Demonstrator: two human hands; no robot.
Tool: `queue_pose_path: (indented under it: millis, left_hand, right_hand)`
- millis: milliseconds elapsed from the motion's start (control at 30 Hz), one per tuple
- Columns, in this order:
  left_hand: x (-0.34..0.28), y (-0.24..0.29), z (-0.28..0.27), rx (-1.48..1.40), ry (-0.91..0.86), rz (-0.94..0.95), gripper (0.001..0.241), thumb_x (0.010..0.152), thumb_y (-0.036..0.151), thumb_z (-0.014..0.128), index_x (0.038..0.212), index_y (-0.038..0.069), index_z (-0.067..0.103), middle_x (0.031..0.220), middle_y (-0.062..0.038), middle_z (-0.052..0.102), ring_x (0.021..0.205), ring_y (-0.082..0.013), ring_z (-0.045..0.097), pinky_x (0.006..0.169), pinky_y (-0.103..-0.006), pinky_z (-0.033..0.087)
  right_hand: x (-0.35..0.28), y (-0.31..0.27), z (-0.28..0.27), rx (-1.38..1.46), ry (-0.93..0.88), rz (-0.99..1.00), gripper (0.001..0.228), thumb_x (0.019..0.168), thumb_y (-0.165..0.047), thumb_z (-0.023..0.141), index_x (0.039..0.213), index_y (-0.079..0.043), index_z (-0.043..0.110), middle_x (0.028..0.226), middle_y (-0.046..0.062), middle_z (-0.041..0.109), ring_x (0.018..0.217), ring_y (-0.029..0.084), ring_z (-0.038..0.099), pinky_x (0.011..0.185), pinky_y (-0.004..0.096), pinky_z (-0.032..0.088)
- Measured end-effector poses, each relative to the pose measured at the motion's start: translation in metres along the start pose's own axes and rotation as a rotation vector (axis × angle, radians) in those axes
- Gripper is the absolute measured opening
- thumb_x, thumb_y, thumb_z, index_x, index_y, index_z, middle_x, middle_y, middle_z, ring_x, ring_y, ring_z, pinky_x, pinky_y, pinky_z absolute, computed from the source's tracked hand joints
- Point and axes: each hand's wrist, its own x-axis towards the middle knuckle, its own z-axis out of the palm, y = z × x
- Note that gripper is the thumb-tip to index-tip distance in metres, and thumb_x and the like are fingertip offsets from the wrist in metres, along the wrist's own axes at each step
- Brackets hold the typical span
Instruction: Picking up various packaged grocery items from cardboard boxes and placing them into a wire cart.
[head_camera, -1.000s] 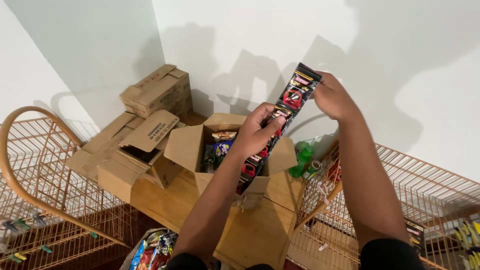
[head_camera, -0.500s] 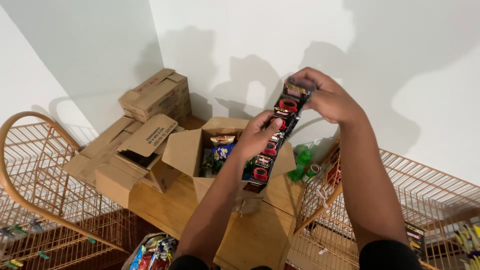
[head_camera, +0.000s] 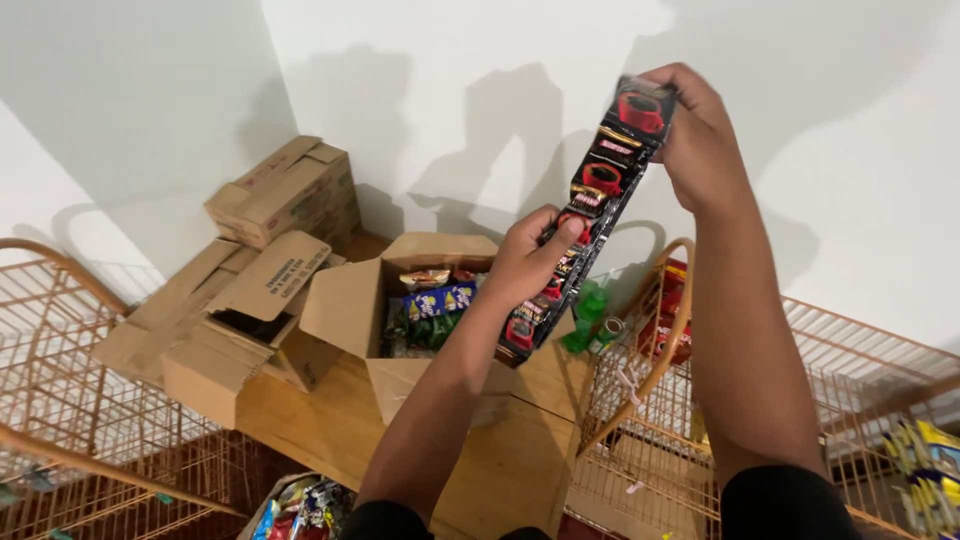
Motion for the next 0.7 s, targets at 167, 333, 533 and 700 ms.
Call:
queue_pose_path:
  millis: [167, 333, 533, 700]
  left_hand:
    - [0.008, -0.015, 0.017, -0.037, 0.003, 0.117, 0.037, 0.106, 0.041, 0.063, 0.099, 0.005, 0.062, 0.082, 0.003, 0.059, 0.076, -0.0042, 0.050, 0.069, -0.0245, 0.046]
    - [-0.004, -0.028, 0.030, 0.014, -0.154, 0.053, 0.031, 0.101, 0.037, 0.064, 0.112, 0.008, 0.060, 0.092, 0.004, 0.066, 0.082, -0.0064, 0.063, 0.075, -0.0248, 0.052]
    - [-0.018, -0.062, 0.039, -0.310, -0.282, -0.103, 0.048, 0.095, 0.030, 0.077, 0.131, 0.005, 0.057, 0.124, -0.014, 0.064, 0.118, -0.0257, 0.062, 0.100, -0.0413, 0.054]
    - [-0.017, -0.064, 0.048, -0.116, -0.239, 0.104, 0.094, 0.088, 0.048, 0.077, 0.157, 0.008, 0.028, 0.159, -0.023, 0.036, 0.148, -0.0387, 0.040, 0.118, -0.0479, 0.043]
  right_hand:
    - [-0.015, 0.003, -0.023, -0.184, -0.099, 0.033, 0.022, 0.104, -0.011, 0.046, 0.114, -0.006, 0.066, 0.107, 0.002, 0.069, 0.093, 0.010, 0.066, 0.079, 0.027, 0.058]
    - [-0.035, 0.013, -0.043, -0.226, 0.001, 0.084, 0.024, 0.111, -0.017, 0.047, 0.112, -0.006, 0.067, 0.096, 0.001, 0.069, 0.083, 0.010, 0.064, 0.071, 0.028, 0.055]
    - [-0.064, 0.034, -0.053, -0.098, 0.108, 0.173, 0.026, 0.109, -0.020, 0.049, 0.111, -0.005, 0.071, 0.088, 0.000, 0.070, 0.073, 0.009, 0.063, 0.063, 0.027, 0.053]
    - [-0.091, 0.054, -0.053, -0.100, 0.139, 0.261, 0.028, 0.108, -0.019, 0.051, 0.107, -0.001, 0.072, 0.087, 0.002, 0.071, 0.075, 0.011, 0.063, 0.067, 0.027, 0.052]
